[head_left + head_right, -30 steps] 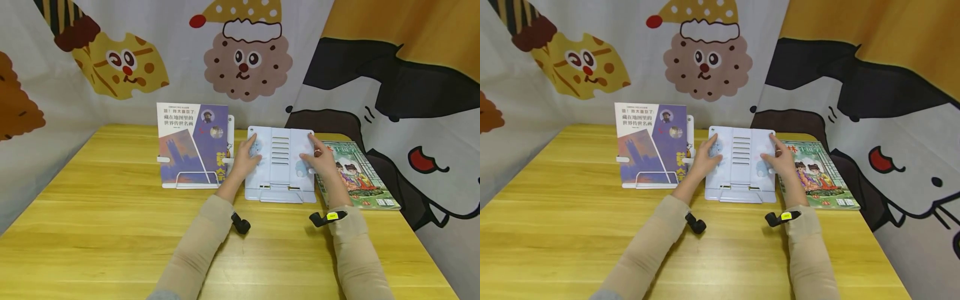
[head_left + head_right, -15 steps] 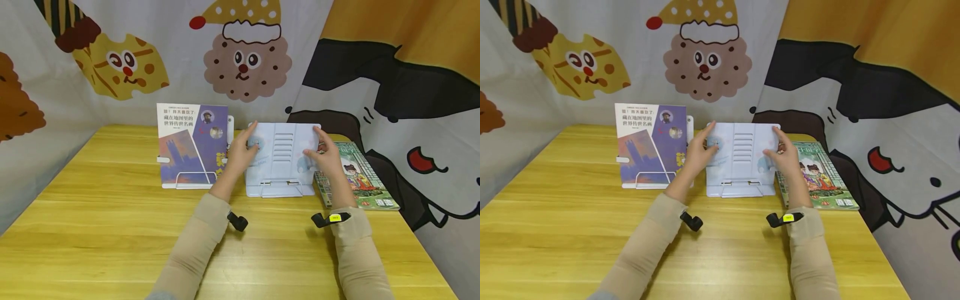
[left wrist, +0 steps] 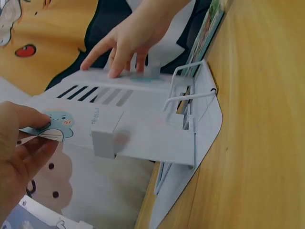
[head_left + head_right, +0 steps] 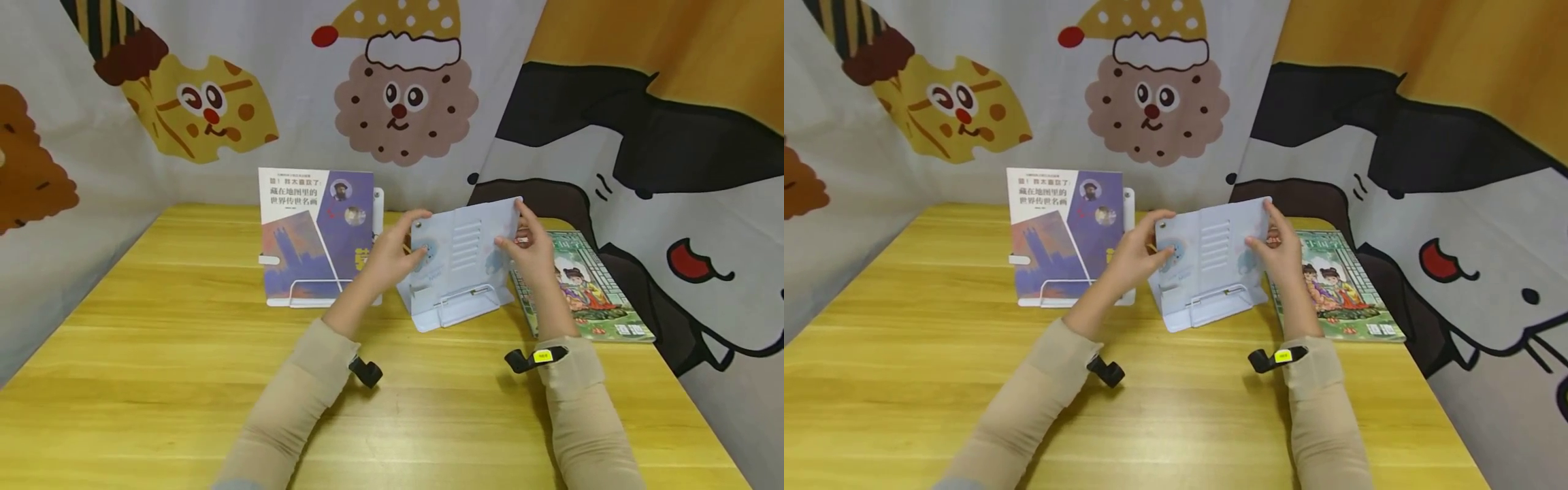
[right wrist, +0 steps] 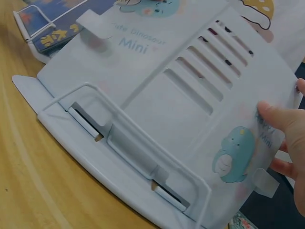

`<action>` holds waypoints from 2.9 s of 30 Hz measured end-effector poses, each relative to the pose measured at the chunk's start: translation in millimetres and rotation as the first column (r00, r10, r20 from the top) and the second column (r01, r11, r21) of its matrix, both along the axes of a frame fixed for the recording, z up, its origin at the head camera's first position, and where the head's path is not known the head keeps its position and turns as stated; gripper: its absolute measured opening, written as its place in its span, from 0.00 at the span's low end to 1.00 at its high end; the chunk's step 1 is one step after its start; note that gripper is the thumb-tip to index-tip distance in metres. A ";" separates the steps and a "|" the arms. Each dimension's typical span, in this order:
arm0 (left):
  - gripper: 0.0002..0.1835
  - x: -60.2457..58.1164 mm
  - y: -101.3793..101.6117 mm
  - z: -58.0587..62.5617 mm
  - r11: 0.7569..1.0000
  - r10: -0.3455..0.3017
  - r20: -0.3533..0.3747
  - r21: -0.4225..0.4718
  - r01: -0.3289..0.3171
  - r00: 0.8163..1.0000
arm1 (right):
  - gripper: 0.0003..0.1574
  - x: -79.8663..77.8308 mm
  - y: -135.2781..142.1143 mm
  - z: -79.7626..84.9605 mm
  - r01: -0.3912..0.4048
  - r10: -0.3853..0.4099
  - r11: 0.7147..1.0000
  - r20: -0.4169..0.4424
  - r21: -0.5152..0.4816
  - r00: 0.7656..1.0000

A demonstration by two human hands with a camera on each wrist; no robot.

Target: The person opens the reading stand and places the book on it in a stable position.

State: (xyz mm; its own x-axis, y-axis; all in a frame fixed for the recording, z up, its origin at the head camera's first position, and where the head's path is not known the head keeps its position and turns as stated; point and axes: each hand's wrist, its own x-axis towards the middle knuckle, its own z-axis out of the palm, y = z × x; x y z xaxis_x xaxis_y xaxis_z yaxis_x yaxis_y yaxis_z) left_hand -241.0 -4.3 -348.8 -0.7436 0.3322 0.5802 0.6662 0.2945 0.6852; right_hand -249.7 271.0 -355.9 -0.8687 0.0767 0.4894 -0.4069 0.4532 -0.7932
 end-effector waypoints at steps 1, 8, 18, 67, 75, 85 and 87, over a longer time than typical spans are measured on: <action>0.32 2.1 0.9 0.5 1.000 -0.013 -0.002 -0.001 0.013 1.000 | 0.46 -2.7 1.5 -3.4 0.013 -0.013 1.000 0.001 -0.002 1.000; 0.27 18.5 8.7 1.6 0.998 -0.043 -0.060 0.037 0.045 0.997 | 0.46 -13.6 0.8 -14.0 0.048 -0.047 0.997 -0.022 0.054 0.999; 0.25 38.9 29.9 2.6 0.992 0.117 -0.259 -0.013 -0.125 0.959 | 0.42 -5.3 -12.2 10.3 0.048 -0.052 0.984 0.020 0.174 0.998; 0.15 -3.3 6.3 -52.4 0.907 -0.104 0.268 -0.369 0.201 0.958 | 0.32 -6.6 -16.9 36.0 -0.391 0.454 0.861 0.145 -0.325 0.879; 0.14 -5.3 1.2 -68.6 0.914 -0.103 0.355 -0.334 0.230 0.929 | 0.33 -14.3 -17.7 36.1 -0.458 0.531 0.817 0.147 -0.349 0.835; 0.11 -7.2 -1.6 -74.3 0.890 -0.121 0.313 -0.385 0.242 0.942 | 0.35 -16.0 -20.0 32.4 -0.423 0.522 0.809 0.167 -0.409 0.837; 0.11 -7.7 -1.6 -74.7 0.891 -0.118 0.322 -0.383 0.243 0.939 | 0.35 -16.1 -21.1 31.7 -0.415 0.517 0.810 0.170 -0.414 0.839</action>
